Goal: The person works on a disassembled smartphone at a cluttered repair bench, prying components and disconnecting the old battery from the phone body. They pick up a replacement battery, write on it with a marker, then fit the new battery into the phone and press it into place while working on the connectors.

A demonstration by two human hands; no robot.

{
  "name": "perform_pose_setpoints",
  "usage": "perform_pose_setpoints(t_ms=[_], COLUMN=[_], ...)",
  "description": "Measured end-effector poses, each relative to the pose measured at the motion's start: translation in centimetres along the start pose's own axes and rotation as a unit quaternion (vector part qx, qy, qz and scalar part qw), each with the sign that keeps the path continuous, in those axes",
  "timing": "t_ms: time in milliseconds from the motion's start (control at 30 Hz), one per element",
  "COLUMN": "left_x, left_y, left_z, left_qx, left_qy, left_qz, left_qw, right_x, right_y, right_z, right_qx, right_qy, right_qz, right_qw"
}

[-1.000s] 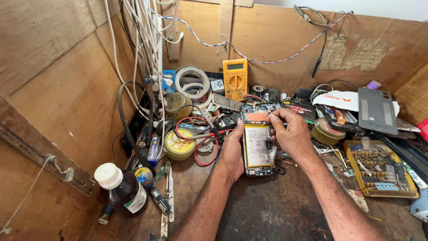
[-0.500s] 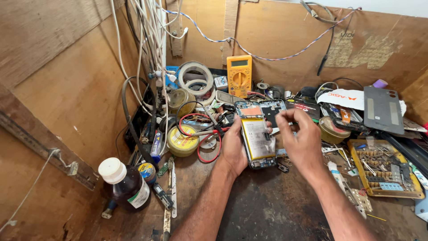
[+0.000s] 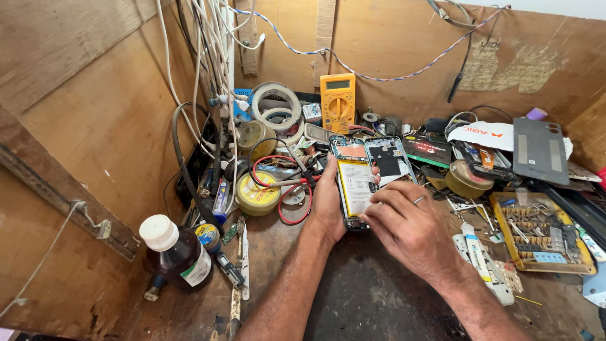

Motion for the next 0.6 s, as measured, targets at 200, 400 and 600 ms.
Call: perform_pose_setpoints(t_ms=[200, 400, 600], left_x=[-1.2, -1.4, -1.5], left_y=[-0.1, -0.2, -0.3], left_z=[-0.5, -0.6, -0.7], left_qx=[0.002, 0.009, 0.009], left_qy=[-0.026, -0.004, 0.005], left_qz=[-0.001, 0.014, 0.038], left_qw=[1.000, 1.000, 0.999], right_x=[1.0, 1.0, 1.1], right_y=[-0.3, -0.1, 0.0], right_z=[0.1, 0.2, 0.6], right_qx=[0.057, 0.147, 0.184], right_qy=[0.001, 0.000, -0.003], right_qz=[-0.015, -0.012, 0.003], right_qw=[0.998, 0.989, 0.983])
Point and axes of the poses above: each hand's wrist, its own z-axis towards the middle knuckle, its own x-axis out of the back of the hand, y = z × x, the point moved 3 cm from there along z, towards the middle knuckle, and after that the axes turned 7 degrees about y, right-handed, at the moved point
